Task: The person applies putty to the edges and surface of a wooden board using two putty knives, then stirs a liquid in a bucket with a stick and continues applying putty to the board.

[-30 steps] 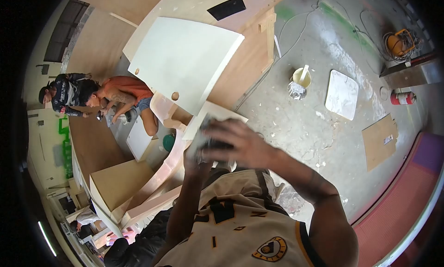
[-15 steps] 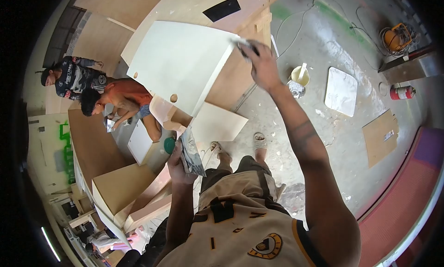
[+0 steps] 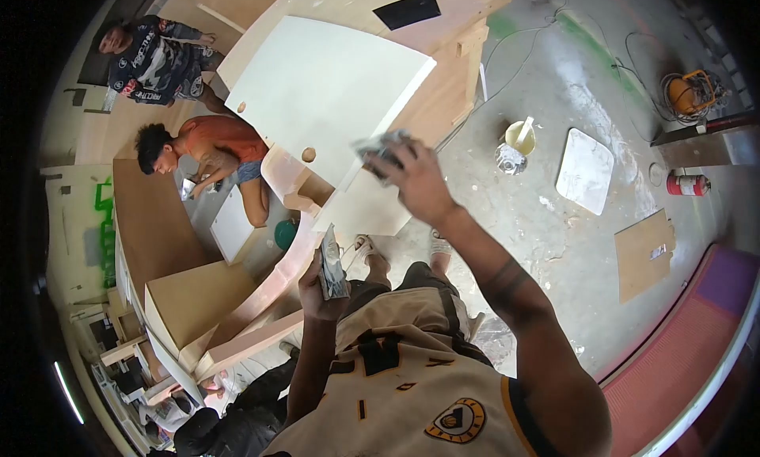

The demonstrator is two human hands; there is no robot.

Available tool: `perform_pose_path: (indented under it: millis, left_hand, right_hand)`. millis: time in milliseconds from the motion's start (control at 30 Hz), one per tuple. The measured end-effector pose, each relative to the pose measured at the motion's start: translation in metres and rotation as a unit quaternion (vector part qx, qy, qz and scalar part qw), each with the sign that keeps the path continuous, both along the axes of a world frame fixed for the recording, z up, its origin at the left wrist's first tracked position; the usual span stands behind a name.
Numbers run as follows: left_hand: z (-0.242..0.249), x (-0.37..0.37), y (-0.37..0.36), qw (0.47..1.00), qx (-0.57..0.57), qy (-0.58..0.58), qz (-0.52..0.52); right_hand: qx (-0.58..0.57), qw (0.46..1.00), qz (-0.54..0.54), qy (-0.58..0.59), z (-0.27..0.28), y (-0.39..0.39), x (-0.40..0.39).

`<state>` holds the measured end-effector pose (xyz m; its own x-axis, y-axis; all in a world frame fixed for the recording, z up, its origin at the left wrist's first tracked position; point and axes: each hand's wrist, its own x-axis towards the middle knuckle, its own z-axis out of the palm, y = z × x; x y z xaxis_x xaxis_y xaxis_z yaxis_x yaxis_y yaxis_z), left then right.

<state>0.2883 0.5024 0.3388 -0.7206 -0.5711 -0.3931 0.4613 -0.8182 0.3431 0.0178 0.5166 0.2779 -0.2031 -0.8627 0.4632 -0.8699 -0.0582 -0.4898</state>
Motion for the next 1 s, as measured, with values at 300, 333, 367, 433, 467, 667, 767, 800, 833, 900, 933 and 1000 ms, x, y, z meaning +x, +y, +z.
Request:
perform_pose_path:
  millis: [300,333,367,433,467,667,767,800,833,900,933,1000]
  left_hand:
    - [0.02,-0.036,-0.005,0.993,0.018,-0.114,0.016]
    - [0.012,-0.033,-0.009,0.999,-0.006,-0.042,-0.009]
    - [0.009,-0.031,-0.012,0.997,-0.051,-0.062,-0.019]
    - [0.009,-0.028,-0.019,0.984,-0.142,-0.102,-0.034]
    - [-0.003,-0.014,-0.023,0.983,-0.152,-0.098,-0.025]
    - [0.033,-0.02,-0.006,0.974,-0.107,-0.191,0.062]
    - [0.024,-0.016,-0.002,0.977,-0.09,-0.183,0.056]
    - [0.022,-0.016,0.0,0.977,-0.083,-0.189,0.056]
    - [0.022,-0.016,0.001,0.975,-0.084,-0.196,0.056]
    - [0.022,-0.015,0.004,0.972,-0.085,-0.211,0.056]
    - [0.023,-0.014,0.004,0.974,-0.086,-0.205,0.051]
    - [0.023,-0.013,0.003,0.975,-0.089,-0.196,0.048]
  right_hand:
    - [-0.132,0.968,0.214,0.008,0.077,0.078,0.055]
    - [-0.13,0.971,0.202,-0.008,0.068,0.079,0.053]
    - [-0.128,0.973,0.191,-0.025,0.05,0.08,0.054]
    - [-0.089,0.984,0.153,-0.034,0.039,0.081,0.046]
    - [-0.051,0.99,0.126,-0.027,0.038,0.077,0.035]
    - [-0.088,0.984,-0.071,-0.134,-0.002,0.032,-0.061]
    - [-0.12,0.953,-0.17,-0.219,0.0,0.0,-0.114]
    - [-0.111,0.937,-0.196,-0.267,0.006,-0.008,-0.127]
    - [-0.088,0.942,-0.196,-0.257,0.009,-0.016,-0.141]
    - [-0.039,0.951,-0.194,-0.237,0.012,-0.029,-0.162]
    - [-0.02,0.956,-0.183,-0.228,0.013,-0.034,-0.167]
    - [0.012,0.961,-0.162,-0.224,0.018,-0.038,-0.168]
